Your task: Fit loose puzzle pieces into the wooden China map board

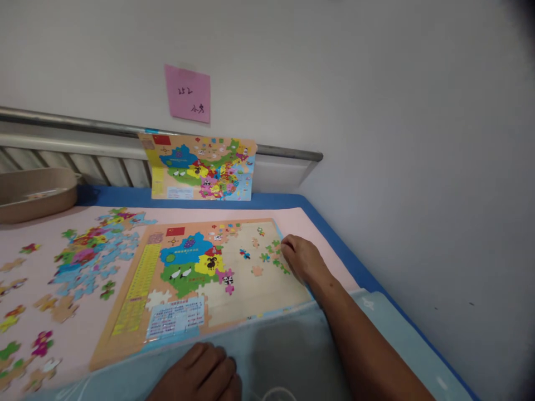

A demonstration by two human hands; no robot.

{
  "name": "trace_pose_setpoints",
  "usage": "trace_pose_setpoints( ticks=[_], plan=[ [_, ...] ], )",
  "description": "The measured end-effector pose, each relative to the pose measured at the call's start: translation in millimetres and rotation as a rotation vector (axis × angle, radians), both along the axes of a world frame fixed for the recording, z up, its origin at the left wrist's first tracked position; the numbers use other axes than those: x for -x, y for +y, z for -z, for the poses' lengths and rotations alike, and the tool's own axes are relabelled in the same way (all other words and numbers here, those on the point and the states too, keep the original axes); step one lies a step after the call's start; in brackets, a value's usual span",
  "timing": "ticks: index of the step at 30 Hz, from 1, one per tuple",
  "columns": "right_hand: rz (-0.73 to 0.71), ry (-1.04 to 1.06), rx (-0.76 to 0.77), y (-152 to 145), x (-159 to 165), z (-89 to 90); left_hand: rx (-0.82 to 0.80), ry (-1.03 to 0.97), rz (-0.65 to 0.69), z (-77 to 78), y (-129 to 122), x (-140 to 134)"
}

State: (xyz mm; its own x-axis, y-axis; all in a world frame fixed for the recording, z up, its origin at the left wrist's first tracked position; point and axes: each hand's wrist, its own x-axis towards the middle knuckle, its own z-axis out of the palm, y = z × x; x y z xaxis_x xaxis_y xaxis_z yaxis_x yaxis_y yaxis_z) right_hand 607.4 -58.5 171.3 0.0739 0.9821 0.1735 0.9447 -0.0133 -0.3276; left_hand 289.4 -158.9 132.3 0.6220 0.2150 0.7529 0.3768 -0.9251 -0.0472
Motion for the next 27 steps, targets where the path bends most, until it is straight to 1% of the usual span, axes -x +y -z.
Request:
trace_pose_setpoints(
  ticks=[5, 9, 14, 20, 23, 27],
  plan=[
    [-0.159, -0.021, 0.019, -2, 13, 0.1, 0.004, 0.006, 0.014, 0.4, 0, -1],
    [-0.227, -0.062, 0.037, -4, 23, 0.1, 0.015, 0.004, 0.024, 0.7, 1, -2],
    [-0.247, -0.088, 0.064, -5, 27, -0.4, 0.093, -0.059, 0.019, 0.1, 2, -4],
    [-0.236, -0.106, 0.081, -3, 27, -0.9, 0.101, -0.043, 0.020, -0.9, 1, -4],
    [-0.230, -0.107, 0.068, -3, 27, 0.9, 0.139, -0.044, 0.012, 1.3, 1, -4],
    [-0.234, -0.098, 0.027, -2, 27, 4.2, 0.139, -0.031, 0.017, 5.1, 1, -4]
  ],
)
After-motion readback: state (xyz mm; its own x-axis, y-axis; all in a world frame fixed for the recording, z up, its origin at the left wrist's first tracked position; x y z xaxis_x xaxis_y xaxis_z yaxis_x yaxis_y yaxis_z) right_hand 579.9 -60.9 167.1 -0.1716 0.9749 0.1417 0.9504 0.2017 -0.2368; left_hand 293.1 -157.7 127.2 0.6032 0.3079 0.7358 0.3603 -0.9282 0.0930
